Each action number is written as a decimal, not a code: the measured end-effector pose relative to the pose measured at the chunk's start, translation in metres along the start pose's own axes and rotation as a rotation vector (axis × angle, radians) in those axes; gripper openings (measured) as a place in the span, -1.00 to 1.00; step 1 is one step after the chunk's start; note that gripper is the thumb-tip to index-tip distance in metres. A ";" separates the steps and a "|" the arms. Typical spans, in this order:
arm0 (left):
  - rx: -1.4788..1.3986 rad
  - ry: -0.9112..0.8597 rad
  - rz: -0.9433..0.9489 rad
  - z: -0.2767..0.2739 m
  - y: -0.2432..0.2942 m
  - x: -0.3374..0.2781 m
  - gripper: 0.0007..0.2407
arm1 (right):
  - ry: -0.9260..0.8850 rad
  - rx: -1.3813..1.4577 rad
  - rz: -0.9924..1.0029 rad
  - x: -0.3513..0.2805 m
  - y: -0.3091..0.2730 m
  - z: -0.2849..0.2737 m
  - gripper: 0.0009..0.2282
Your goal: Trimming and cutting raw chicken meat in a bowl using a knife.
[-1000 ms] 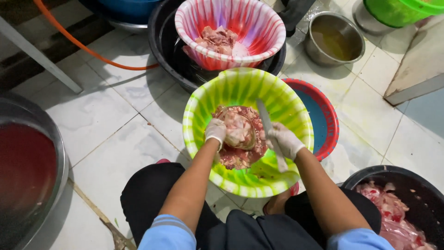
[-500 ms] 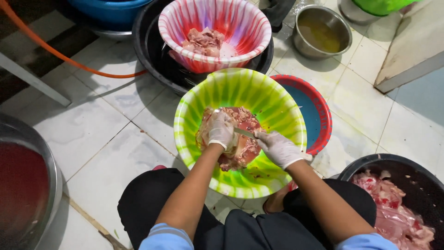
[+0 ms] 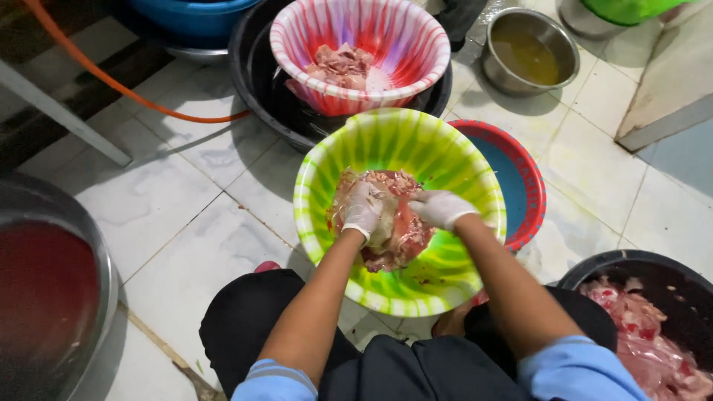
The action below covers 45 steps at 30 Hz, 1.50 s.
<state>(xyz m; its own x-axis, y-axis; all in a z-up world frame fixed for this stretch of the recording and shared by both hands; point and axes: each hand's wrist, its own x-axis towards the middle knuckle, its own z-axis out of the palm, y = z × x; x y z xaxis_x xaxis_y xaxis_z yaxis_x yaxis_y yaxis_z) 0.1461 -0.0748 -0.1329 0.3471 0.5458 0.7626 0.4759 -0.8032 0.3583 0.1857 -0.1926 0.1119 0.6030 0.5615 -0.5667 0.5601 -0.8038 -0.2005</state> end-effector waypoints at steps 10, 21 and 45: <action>-0.366 -1.060 -0.579 0.009 -0.020 0.003 -0.84 | 0.200 0.155 0.053 0.020 0.069 0.009 -0.48; 0.055 -0.657 0.103 -0.122 0.029 0.070 -0.91 | 0.313 0.414 -0.138 0.207 0.033 0.117 -0.68; -0.102 -1.311 0.134 -0.064 0.047 0.057 -0.62 | 0.229 0.067 0.040 0.047 -0.019 0.020 -0.68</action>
<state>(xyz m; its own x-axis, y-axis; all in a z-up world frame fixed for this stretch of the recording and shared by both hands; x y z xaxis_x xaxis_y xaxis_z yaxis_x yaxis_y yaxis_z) 0.1366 -0.0971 -0.0386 0.9334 0.2394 -0.2671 0.3340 -0.8516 0.4039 0.1913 -0.1548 0.0732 0.7414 0.5524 -0.3810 0.4988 -0.8334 -0.2378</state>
